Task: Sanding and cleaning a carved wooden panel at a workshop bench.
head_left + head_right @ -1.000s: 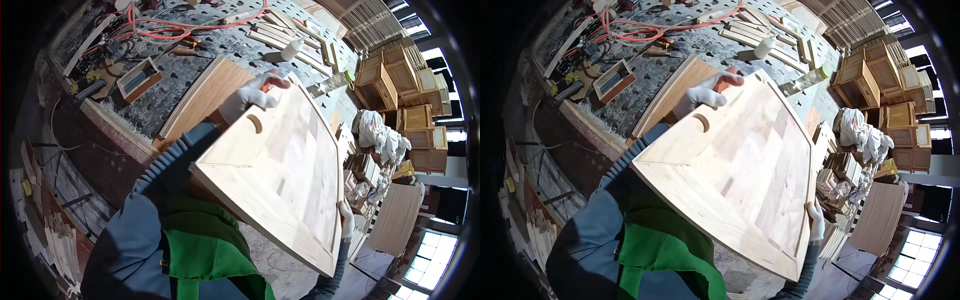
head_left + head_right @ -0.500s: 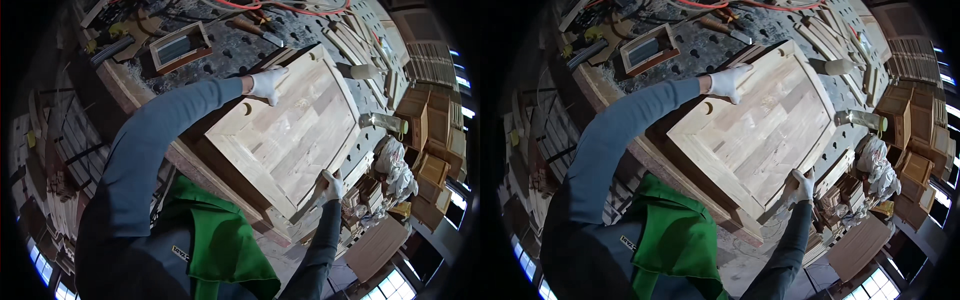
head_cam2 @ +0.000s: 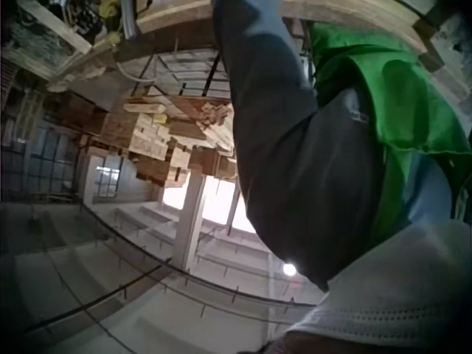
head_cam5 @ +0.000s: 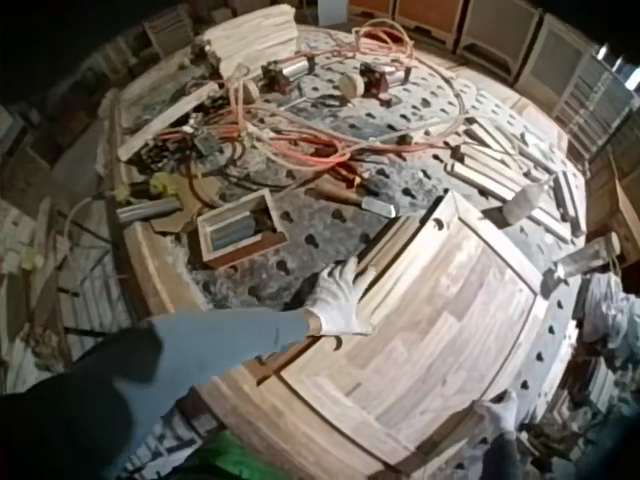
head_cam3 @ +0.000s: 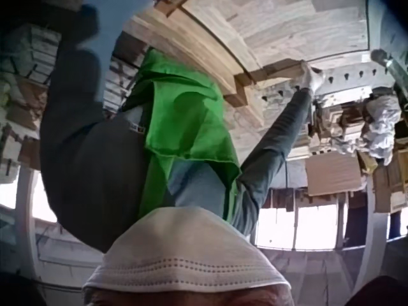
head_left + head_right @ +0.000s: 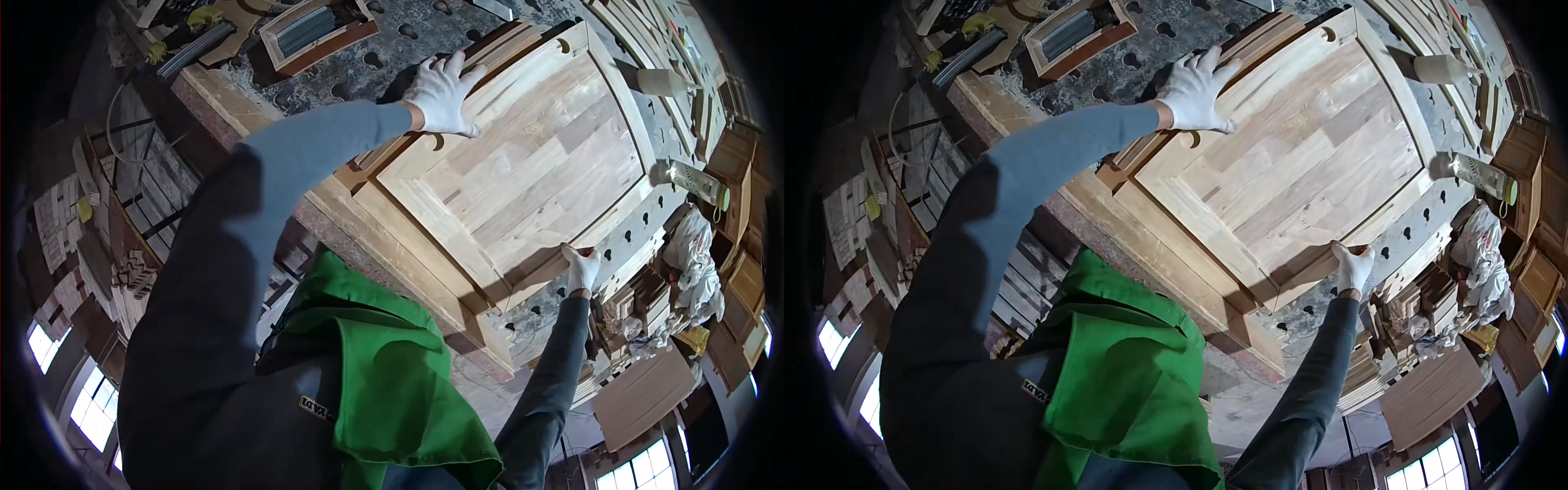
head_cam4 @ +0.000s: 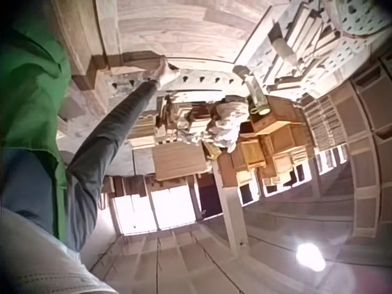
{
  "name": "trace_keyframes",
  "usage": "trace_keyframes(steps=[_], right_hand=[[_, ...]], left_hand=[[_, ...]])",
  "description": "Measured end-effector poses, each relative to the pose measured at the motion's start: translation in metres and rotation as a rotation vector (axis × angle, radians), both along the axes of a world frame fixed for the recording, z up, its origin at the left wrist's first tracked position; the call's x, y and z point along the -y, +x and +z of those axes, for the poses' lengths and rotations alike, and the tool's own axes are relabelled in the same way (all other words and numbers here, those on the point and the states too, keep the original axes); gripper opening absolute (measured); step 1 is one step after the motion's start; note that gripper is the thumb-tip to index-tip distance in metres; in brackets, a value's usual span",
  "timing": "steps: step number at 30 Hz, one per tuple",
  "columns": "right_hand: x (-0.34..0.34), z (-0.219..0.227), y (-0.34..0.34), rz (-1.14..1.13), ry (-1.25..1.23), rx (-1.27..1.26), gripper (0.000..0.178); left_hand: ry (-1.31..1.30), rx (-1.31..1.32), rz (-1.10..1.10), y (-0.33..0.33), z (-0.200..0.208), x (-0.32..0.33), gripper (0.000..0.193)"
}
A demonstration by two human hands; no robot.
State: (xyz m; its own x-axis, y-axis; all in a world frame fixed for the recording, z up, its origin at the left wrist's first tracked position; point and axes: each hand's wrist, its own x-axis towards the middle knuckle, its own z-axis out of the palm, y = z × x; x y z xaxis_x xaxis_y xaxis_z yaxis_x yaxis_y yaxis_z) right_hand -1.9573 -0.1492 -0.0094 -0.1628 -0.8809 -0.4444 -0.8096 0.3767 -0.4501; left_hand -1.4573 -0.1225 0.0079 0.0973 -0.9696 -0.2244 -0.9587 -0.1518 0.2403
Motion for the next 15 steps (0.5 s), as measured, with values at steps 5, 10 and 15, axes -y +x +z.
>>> trace_keyframes(steps=[5,10,15], right_hand=[[-0.007,0.008,0.003,0.178,-0.127,-0.078,0.038],[-0.017,0.007,0.008,0.176,-0.120,-0.078,0.038],[-0.020,0.001,0.011,0.200,-0.161,-0.108,0.038]], left_hand=[[-0.103,-0.005,0.017,-0.001,-0.025,-0.001,0.124],[-0.121,-0.019,0.023,0.000,-0.028,0.001,0.127],[-0.112,-0.018,0.026,-0.003,-0.030,0.000,0.126]])
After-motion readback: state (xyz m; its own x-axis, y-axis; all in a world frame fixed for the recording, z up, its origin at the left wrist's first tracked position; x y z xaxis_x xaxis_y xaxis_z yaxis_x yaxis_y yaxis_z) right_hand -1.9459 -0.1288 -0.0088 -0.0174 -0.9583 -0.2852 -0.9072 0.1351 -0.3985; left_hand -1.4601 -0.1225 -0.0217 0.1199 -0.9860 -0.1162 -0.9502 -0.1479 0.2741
